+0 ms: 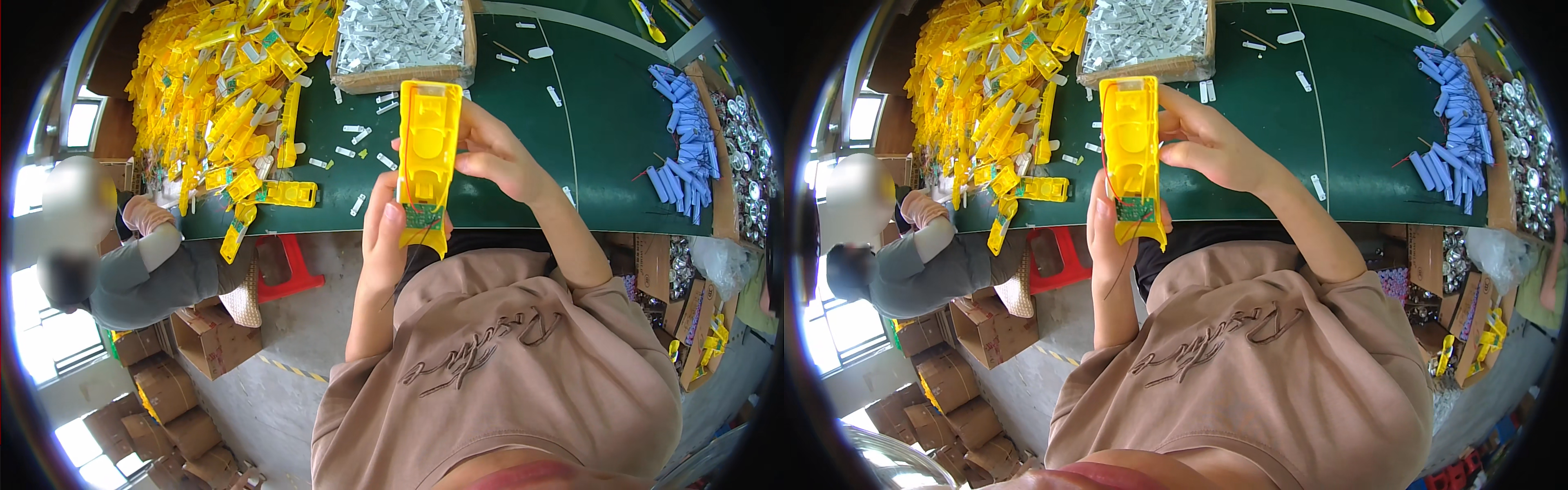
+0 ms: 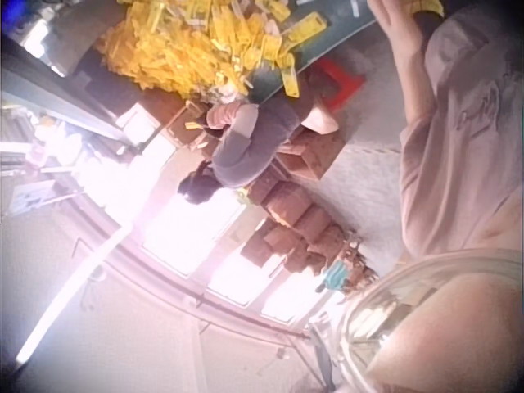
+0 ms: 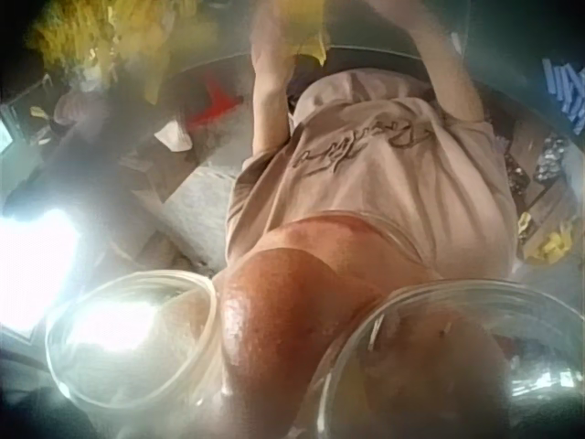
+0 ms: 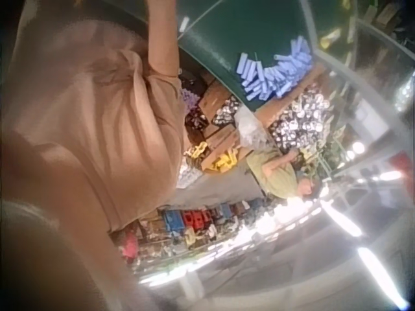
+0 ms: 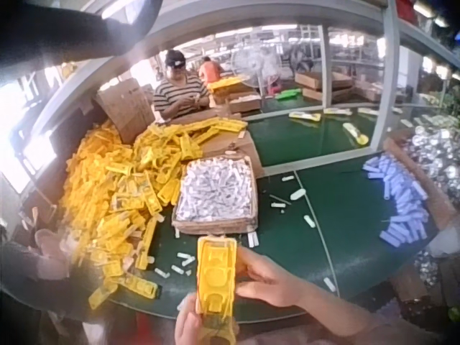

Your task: Manually assembling small electronic components into plastic housings at a factory workstation.

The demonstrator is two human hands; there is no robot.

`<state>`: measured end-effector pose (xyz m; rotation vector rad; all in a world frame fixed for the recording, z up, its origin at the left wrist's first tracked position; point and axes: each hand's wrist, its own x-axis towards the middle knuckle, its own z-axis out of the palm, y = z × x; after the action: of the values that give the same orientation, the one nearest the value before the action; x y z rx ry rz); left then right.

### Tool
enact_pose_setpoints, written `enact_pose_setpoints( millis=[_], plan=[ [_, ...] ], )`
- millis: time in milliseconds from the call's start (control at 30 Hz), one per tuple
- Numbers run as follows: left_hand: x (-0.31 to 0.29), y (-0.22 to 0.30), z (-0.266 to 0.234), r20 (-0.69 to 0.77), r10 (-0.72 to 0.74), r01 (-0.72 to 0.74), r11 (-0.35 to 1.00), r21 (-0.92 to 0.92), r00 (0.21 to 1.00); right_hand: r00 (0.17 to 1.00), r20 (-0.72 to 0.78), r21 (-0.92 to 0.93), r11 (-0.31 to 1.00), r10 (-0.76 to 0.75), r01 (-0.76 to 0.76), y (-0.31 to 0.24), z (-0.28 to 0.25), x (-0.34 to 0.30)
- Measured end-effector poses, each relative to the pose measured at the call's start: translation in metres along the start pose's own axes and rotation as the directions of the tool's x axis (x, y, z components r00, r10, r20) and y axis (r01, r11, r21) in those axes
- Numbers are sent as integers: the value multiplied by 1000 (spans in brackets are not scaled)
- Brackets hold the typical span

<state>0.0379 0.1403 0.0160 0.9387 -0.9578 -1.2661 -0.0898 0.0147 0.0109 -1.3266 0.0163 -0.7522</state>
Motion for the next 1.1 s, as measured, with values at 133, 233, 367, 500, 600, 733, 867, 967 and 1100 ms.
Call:
enact_pose_setpoints(
  millis=[133, 233, 367, 500, 600, 733, 867, 967, 1100],
  plan=[
    [5, 0, 1, -51, 33, -32, 999, 7, 998, 995, -92, -222, 973, 38, -58, 2, 3, -3],
    [6, -9, -2, -40, 55, -53, 997, 57, 998, 991, -133, -212, 977, -29, 0, 6, 8, 0],
    [6, -24, 6, 13, 105, -106, 991, 79, 994, 943, -326, -134, 985, 63, -111, 4, 18, 6],
    [4, -26, 18, -54, 143, -137, 985, 101, 988, 940, -340, -23, 1000, 9, -17, 2, 21, 9],
    [11, -20, 28, -187, 229, -197, 964, 177, 955, 965, -260, -15, 999, 44, -49, 6, 12, 13],
    [12, -23, 0, -110, 253, -231, 956, 180, 961, 980, -173, 134, 988, 100, -77, 24, -16, 8],
    [20, -19, -2, -190, 303, -180, 858, 482, 934, 933, -359, -449, 883, -38, -137, 8, 8, 5],
    [23, -28, -7, -125, 349, -183, 724, 665, 929, 904, -334, -725, 686, -266, -66, 17, 24, 12],
    [23, -25, -1, -242, 262, -100, 843, 528, 934, 868, -438, -611, 786, -234, -96, 28, 27, 12]
  ],
)
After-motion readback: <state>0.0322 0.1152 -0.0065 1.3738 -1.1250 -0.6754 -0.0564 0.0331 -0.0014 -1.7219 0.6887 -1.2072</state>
